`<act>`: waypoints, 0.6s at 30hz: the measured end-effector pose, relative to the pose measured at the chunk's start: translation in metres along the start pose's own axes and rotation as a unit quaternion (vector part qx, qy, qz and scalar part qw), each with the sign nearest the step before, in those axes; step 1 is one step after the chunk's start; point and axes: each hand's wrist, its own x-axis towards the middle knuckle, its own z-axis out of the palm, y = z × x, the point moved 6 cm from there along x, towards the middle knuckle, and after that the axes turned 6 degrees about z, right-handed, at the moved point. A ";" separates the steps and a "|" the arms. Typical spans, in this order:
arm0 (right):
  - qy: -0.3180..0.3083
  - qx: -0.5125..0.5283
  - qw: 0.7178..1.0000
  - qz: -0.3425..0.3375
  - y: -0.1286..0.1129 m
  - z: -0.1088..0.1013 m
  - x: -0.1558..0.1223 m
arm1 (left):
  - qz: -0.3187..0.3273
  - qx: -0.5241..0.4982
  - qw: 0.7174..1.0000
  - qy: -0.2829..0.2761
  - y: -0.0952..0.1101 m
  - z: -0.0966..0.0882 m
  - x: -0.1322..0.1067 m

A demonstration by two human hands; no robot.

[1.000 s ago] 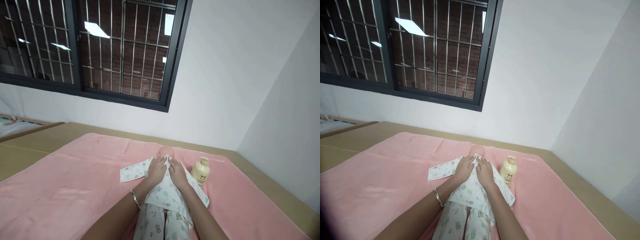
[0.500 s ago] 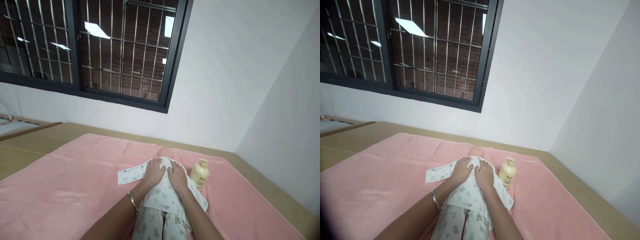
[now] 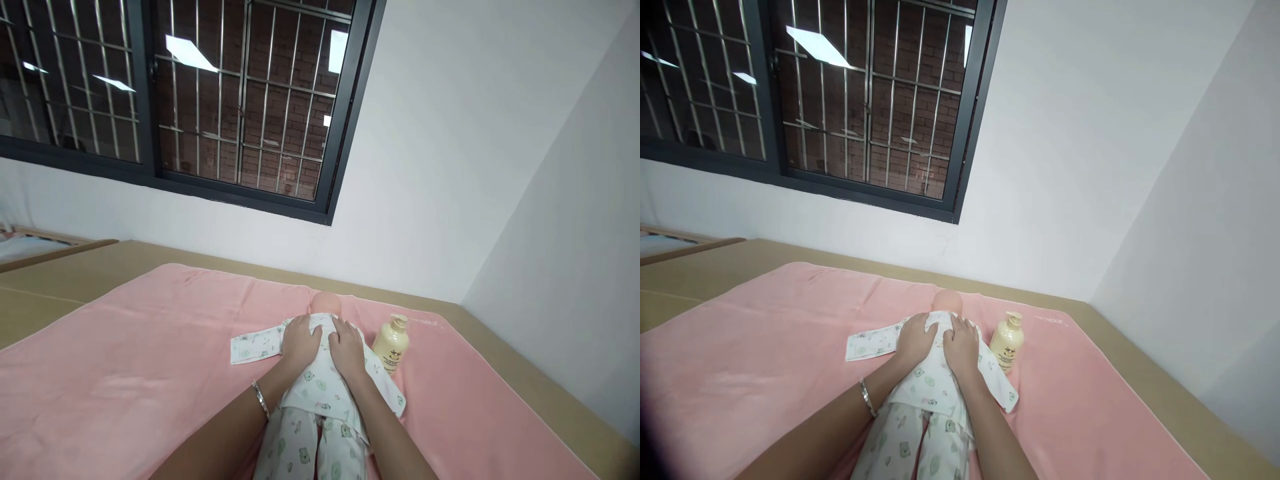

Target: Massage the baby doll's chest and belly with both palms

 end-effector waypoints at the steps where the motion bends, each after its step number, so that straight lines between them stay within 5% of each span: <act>1: -0.013 0.003 1.000 -0.012 0.000 0.002 0.003 | -0.005 0.006 1.000 -0.012 -0.001 0.001 0.002; 8: 0.023 0.079 0.995 -0.058 -0.006 -0.004 -0.001 | 0.090 -0.036 0.995 -0.027 0.006 0.005 0.003; 12: 0.071 0.093 0.993 -0.011 -0.003 -0.010 -0.010 | 0.065 -0.025 0.997 0.022 0.005 -0.001 -0.002; 18: 0.023 0.013 1.000 0.014 0.001 -0.004 -0.003 | 0.020 0.014 1.000 0.007 0.002 -0.001 -0.002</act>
